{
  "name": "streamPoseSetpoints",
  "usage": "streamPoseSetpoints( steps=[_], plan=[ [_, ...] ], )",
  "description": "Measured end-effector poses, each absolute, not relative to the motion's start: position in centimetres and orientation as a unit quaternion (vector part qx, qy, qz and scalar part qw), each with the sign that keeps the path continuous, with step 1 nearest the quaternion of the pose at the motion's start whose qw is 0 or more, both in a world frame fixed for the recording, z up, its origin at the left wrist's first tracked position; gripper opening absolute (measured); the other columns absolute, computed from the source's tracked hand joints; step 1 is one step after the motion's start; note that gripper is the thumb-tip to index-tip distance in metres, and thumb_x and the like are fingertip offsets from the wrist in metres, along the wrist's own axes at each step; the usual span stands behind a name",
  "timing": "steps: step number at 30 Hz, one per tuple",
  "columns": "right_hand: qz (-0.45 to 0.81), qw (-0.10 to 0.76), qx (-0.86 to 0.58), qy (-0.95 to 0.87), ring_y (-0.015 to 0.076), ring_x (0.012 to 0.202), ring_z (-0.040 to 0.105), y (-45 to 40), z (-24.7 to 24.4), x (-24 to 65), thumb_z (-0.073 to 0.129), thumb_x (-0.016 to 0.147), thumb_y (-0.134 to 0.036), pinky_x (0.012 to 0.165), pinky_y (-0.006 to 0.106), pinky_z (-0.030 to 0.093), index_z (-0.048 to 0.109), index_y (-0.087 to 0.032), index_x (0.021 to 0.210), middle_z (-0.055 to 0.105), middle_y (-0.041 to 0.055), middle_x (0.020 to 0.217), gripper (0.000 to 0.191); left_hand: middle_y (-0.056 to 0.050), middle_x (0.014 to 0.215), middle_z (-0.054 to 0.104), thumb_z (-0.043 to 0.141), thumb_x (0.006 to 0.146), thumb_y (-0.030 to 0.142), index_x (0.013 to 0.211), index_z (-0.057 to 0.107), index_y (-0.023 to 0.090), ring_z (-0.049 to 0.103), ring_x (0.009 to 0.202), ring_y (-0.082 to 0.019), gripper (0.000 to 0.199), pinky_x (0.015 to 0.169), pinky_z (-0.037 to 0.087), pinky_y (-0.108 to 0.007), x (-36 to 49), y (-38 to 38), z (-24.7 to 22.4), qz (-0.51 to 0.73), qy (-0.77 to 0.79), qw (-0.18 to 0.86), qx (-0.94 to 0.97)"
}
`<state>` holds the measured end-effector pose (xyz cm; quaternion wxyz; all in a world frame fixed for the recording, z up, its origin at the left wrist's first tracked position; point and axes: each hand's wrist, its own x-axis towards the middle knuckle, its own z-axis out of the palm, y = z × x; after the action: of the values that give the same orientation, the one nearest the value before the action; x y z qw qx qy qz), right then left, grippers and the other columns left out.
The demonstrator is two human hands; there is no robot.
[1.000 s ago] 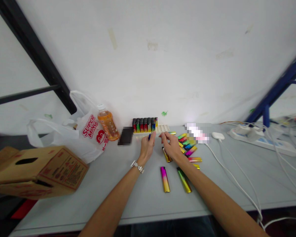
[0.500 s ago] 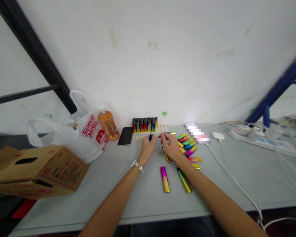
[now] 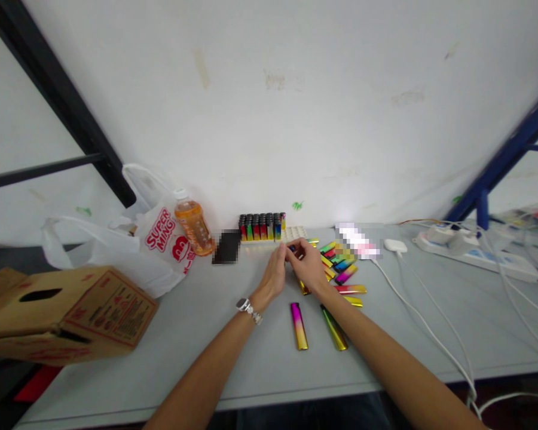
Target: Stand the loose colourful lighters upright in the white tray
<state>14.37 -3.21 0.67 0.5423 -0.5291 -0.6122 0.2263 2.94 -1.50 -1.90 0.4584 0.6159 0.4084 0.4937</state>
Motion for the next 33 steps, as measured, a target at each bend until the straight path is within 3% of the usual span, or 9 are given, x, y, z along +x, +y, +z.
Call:
streamPoseSetpoints(
  steps=[4,8,13,18,22,26,29,33],
  plan=[
    [0.307,0.562,-0.495,-0.587,0.0153,0.061,0.059,-2.6,0.4,14.7,0.064,0.084,-0.050,0.058,0.027,0.047,0.072,-0.017,0.094,0.067,0.0017,0.070,0.035,-0.012,0.115,0.066,0.022,0.097,0.068,0.124,0.062,0.014,0.058,0.105,-0.021,0.072,0.094,0.047,-0.036,2.8,-1.1,-2.1,0.489,0.427,0.422,0.633],
    [0.381,0.587,-0.464,-0.544,0.0165,0.060,0.064,-1.5,0.2,15.8,0.068,0.079,-0.051,0.059,0.030,0.054,0.069,-0.017,0.107,0.069,0.0021,0.073,0.045,-0.013,0.124,0.061,0.040,0.100,0.042,0.129,0.058,0.017,0.055,0.119,-0.022,0.042,0.103,0.044,-0.038,1.7,-0.4,-1.8,0.478,0.464,0.350,0.659],
    [0.304,0.634,-0.487,-0.518,0.0184,0.068,0.070,0.9,0.4,18.6,0.073,0.074,-0.046,0.063,0.032,0.057,0.061,-0.019,0.102,0.072,0.0064,0.092,0.041,-0.010,0.107,0.064,0.047,0.092,0.014,0.104,0.066,0.017,0.058,0.108,-0.023,0.023,0.103,0.045,-0.042,-0.1,-0.6,-0.5,0.403,0.421,0.186,0.791],
    [0.220,0.589,-0.504,-0.592,0.0194,0.069,0.069,4.3,0.8,19.3,0.065,0.081,-0.041,0.065,0.030,0.053,0.061,-0.019,0.093,0.069,0.0033,0.078,0.026,-0.006,0.112,0.070,0.060,0.091,0.019,0.103,0.073,0.023,0.059,0.110,-0.023,0.019,0.103,0.045,-0.040,0.3,-1.9,0.3,0.274,0.271,0.189,0.903],
    [0.165,0.532,-0.506,-0.659,0.0167,0.064,0.064,7.1,1.1,18.2,0.059,0.083,-0.034,0.066,0.029,0.048,0.065,-0.018,0.092,0.066,0.0001,0.068,0.019,-0.006,0.110,0.071,0.067,0.089,0.029,0.100,0.077,0.023,0.062,0.105,-0.023,0.015,0.099,0.047,-0.039,0.3,-1.7,0.0,0.237,0.280,0.190,0.911],
    [0.126,0.491,-0.500,-0.703,0.0158,0.064,0.062,9.0,1.4,17.3,0.059,0.082,-0.027,0.071,0.029,0.048,0.069,-0.018,0.089,0.069,0.0010,0.071,0.015,-0.007,0.103,0.071,0.068,0.088,0.031,0.095,0.078,0.022,0.064,0.099,-0.022,0.015,0.096,0.048,-0.037,-1.0,-0.6,-0.3,0.245,0.303,0.194,0.900],
    [0.120,0.469,-0.503,-0.716,0.0166,0.068,0.064,9.7,1.6,17.1,0.061,0.081,-0.022,0.074,0.030,0.050,0.071,-0.018,0.090,0.074,0.0037,0.080,0.014,-0.008,0.103,0.071,0.067,0.084,0.022,0.095,0.078,0.021,0.064,0.100,-0.023,0.015,0.098,0.048,-0.037,-2.4,0.1,-0.4,0.248,0.333,0.194,0.889],
    [0.118,0.452,-0.504,-0.726,0.0173,0.071,0.066,10.3,1.9,17.0,0.064,0.080,-0.019,0.076,0.031,0.051,0.074,-0.019,0.090,0.077,0.0045,0.086,0.014,-0.008,0.105,0.070,0.064,0.073,0.006,0.098,0.079,0.021,0.062,0.103,-0.024,0.033,0.102,0.047,-0.037,-3.6,0.8,-0.6,0.234,0.367,0.186,0.881]
  ],
)
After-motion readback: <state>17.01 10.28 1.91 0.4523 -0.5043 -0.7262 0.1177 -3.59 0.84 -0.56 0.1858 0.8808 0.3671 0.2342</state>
